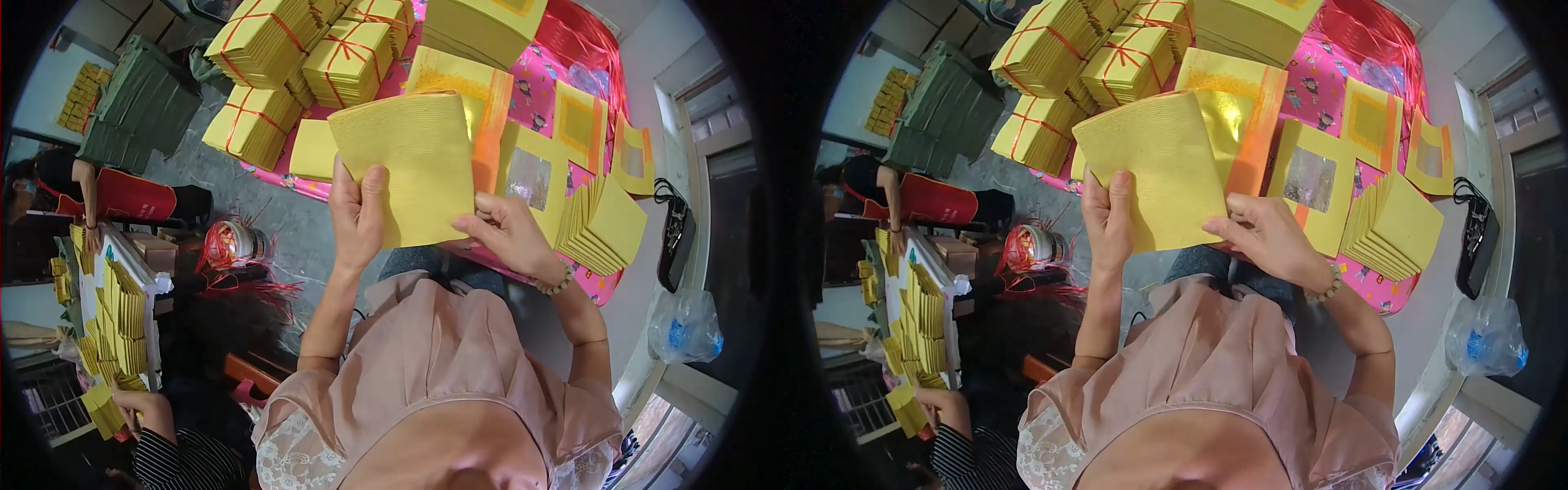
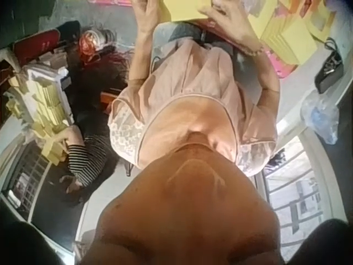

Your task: Sorting and stacking sheets of gold-leaf joss paper at a workbench.

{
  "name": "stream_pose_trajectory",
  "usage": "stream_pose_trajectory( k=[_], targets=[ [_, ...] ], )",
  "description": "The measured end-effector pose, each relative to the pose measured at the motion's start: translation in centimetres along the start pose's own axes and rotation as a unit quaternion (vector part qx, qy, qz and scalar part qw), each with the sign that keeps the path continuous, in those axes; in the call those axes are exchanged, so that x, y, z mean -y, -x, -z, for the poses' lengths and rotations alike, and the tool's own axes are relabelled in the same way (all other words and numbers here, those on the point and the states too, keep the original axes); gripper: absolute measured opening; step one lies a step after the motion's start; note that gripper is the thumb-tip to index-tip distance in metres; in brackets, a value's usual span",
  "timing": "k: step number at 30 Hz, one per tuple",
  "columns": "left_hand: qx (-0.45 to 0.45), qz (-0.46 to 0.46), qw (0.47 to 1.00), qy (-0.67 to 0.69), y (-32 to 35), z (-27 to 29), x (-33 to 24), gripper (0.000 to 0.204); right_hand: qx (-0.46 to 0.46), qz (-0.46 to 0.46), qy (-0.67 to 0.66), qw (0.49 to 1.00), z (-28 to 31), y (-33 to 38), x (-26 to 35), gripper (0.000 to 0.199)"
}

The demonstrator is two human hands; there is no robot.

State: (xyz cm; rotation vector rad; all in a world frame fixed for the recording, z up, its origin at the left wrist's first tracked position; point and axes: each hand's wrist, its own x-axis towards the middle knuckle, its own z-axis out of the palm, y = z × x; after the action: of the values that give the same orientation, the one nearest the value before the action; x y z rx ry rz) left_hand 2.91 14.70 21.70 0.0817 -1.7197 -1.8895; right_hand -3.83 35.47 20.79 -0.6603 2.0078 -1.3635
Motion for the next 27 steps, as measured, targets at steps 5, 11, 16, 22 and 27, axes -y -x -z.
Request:
stream_pose_trajectory(
  k=[5, 11, 16, 22, 27],
  targets=[
    [0.095, 0.008, 0.976, -0.196, 1.3, 2.2, -0.5, 0.029, -0.025, 0.065, -0.048, 0.996, 0.6, -0.7, 5.0, 0.025],
    [0.074, -0.02, 0.977, -0.197, 2.7, 3.8, -0.3, 0.03, -0.035, 0.087, -0.06, 0.994, -0.3, -1.8, 5.6, 0.027],
    [0.094, 0.028, 0.977, -0.19, 3.3, 6.4, -0.6, 0.035, 0.02, 0.038, 0.009, 0.999, -0.7, -3.0, 6.4, 0.021],
    [0.104, 0.073, 0.977, -0.172, 3.7, 9.8, -0.1, 0.04, 0.042, 0.049, 0.006, 0.998, -3.1, -4.5, 6.2, 0.02],
    [0.139, 0.104, 0.973, -0.151, 3.0, 12.5, -0.1, 0.041, 0.045, 0.045, 0.0, 0.998, -4.9, -5.3, 6.9, 0.021]
  ],
)
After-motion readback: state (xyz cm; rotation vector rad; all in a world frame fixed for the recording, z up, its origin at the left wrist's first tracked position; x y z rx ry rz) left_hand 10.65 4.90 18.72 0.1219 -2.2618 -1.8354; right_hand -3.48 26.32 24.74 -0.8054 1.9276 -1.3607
